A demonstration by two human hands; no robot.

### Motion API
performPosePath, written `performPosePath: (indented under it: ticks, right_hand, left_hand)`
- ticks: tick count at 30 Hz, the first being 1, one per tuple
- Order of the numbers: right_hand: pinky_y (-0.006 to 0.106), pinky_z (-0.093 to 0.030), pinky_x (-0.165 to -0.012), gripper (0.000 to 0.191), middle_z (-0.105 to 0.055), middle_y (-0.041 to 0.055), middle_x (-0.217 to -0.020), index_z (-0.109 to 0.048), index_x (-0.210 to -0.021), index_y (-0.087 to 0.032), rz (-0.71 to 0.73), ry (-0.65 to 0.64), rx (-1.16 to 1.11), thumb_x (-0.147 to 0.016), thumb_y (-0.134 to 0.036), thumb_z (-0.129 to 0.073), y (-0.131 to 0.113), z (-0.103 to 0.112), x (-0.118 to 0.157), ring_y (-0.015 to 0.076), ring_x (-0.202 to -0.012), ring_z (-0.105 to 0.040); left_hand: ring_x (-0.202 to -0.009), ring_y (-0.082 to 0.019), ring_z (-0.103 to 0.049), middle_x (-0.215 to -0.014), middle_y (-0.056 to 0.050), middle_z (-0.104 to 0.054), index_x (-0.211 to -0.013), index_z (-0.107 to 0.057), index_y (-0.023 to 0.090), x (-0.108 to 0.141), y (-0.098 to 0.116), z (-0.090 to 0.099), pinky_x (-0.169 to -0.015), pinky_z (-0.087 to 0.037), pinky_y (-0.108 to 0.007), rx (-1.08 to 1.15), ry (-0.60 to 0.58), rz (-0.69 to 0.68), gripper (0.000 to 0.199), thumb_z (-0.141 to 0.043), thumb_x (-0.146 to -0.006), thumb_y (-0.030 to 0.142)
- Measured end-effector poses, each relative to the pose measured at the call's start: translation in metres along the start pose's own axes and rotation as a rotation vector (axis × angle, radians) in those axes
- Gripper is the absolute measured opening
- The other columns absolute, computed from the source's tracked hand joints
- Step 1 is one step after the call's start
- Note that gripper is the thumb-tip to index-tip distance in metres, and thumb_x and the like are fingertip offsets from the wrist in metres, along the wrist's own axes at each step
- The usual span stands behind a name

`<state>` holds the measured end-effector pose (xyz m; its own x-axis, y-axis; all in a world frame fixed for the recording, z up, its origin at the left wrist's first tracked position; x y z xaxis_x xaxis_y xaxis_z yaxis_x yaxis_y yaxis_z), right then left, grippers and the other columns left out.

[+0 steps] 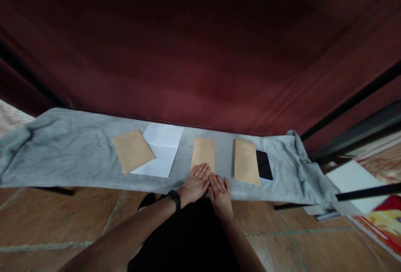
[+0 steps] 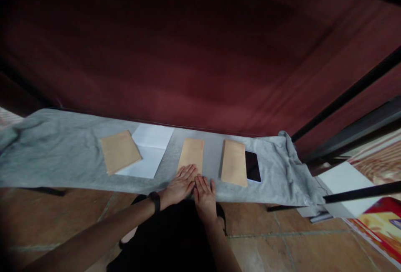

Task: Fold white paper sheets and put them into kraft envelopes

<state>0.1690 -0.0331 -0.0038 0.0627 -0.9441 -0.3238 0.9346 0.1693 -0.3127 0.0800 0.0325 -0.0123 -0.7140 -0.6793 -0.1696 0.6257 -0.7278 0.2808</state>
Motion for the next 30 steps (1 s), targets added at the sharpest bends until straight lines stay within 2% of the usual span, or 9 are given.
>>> performPosePath:
  ticks: [3,6,9,15,18,24,30]
  right_hand:
    - [0.048,-0.024,-0.123,0.043,-0.061,0.0077,-0.143,-0.059,-0.141,-0.02,-0.009,0.004,-0.012,-0.104,-0.023,-0.037,0.0,-0.001,0.0,0.0234,-0.138,-0.051]
    - [0.05,-0.025,-0.123,0.042,-0.063,0.0091,-0.141,-0.061,-0.138,-0.018,0.0,0.016,-0.019,-0.104,-0.023,-0.037,-0.001,0.002,0.0,0.0247,-0.137,-0.052]
    - [0.05,-0.026,-0.122,0.043,-0.062,0.0089,-0.142,-0.058,-0.141,-0.019,-0.001,0.027,-0.027,-0.104,-0.024,-0.037,-0.001,0.005,-0.001,0.0246,-0.136,-0.053]
    - [0.049,-0.026,-0.122,0.045,-0.058,0.0066,-0.146,-0.05,-0.148,-0.023,-0.015,0.017,-0.028,-0.105,-0.026,-0.035,-0.002,0.006,-0.002,0.0228,-0.137,-0.051]
    - [0.049,-0.026,-0.121,0.045,-0.058,0.0071,-0.147,-0.05,-0.148,-0.024,-0.013,0.019,-0.033,-0.105,-0.025,-0.036,-0.002,0.006,-0.002,0.0227,-0.137,-0.051]
    - [0.049,-0.025,-0.122,0.044,-0.06,0.0064,-0.145,-0.052,-0.146,-0.022,0.012,0.08,-0.057,-0.104,-0.022,-0.04,-0.004,0.01,-0.002,0.0225,-0.137,-0.051]
    - [0.047,-0.026,-0.121,0.044,-0.061,0.007,-0.143,-0.052,-0.146,-0.023,0.017,0.1,-0.051,-0.104,-0.022,-0.04,-0.004,0.01,-0.001,0.0218,-0.135,-0.053]
  left_hand:
    - [-0.152,-0.028,-0.028,-0.161,-0.014,-0.038,-0.154,-0.036,0.016,-0.018,0.0,-0.006,-0.123,-0.018,-0.055,0.003,-0.021,0.043,0.055,-0.028,-0.103,0.035]
    - [-0.152,-0.027,-0.028,-0.16,-0.015,-0.038,-0.156,-0.031,0.016,-0.038,-0.005,-0.004,-0.123,-0.016,-0.056,0.007,0.025,0.047,0.057,-0.029,-0.102,0.033]
    - [-0.152,-0.027,-0.026,-0.161,-0.015,-0.037,-0.158,-0.026,0.017,-0.058,-0.016,-0.006,-0.123,-0.013,-0.057,-0.004,0.073,0.068,0.06,-0.03,-0.102,0.039]
    - [-0.151,-0.028,-0.028,-0.16,-0.013,-0.041,-0.158,-0.027,0.022,-0.084,-0.037,-0.01,-0.123,-0.011,-0.059,0.018,0.148,0.126,0.063,-0.036,-0.101,0.046]
    - [-0.153,-0.029,-0.025,-0.161,-0.011,-0.039,-0.159,-0.025,0.022,-0.09,-0.043,-0.006,-0.123,-0.011,-0.06,0.001,0.135,0.175,0.064,-0.036,-0.1,0.047]
    - [-0.155,-0.028,-0.017,-0.164,-0.01,-0.033,-0.158,-0.031,0.018,-0.093,-0.049,-0.001,-0.125,-0.011,-0.055,-0.108,0.005,0.288,0.065,-0.029,-0.101,0.049]
    - [-0.154,-0.027,-0.021,-0.163,-0.013,-0.033,-0.156,-0.032,0.012,-0.075,-0.05,0.006,-0.125,-0.013,-0.051,-0.135,0.061,0.328,0.065,-0.029,-0.101,0.046]
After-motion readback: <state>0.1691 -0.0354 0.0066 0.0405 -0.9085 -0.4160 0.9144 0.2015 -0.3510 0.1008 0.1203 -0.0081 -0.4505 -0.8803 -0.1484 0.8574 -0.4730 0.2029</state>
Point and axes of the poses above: each hand's wrist, its own x-axis away from the middle knuckle, its own z-axis out of the back of the hand, y = z × x, the point moved 9 cm from there along -x, towards the middle knuckle
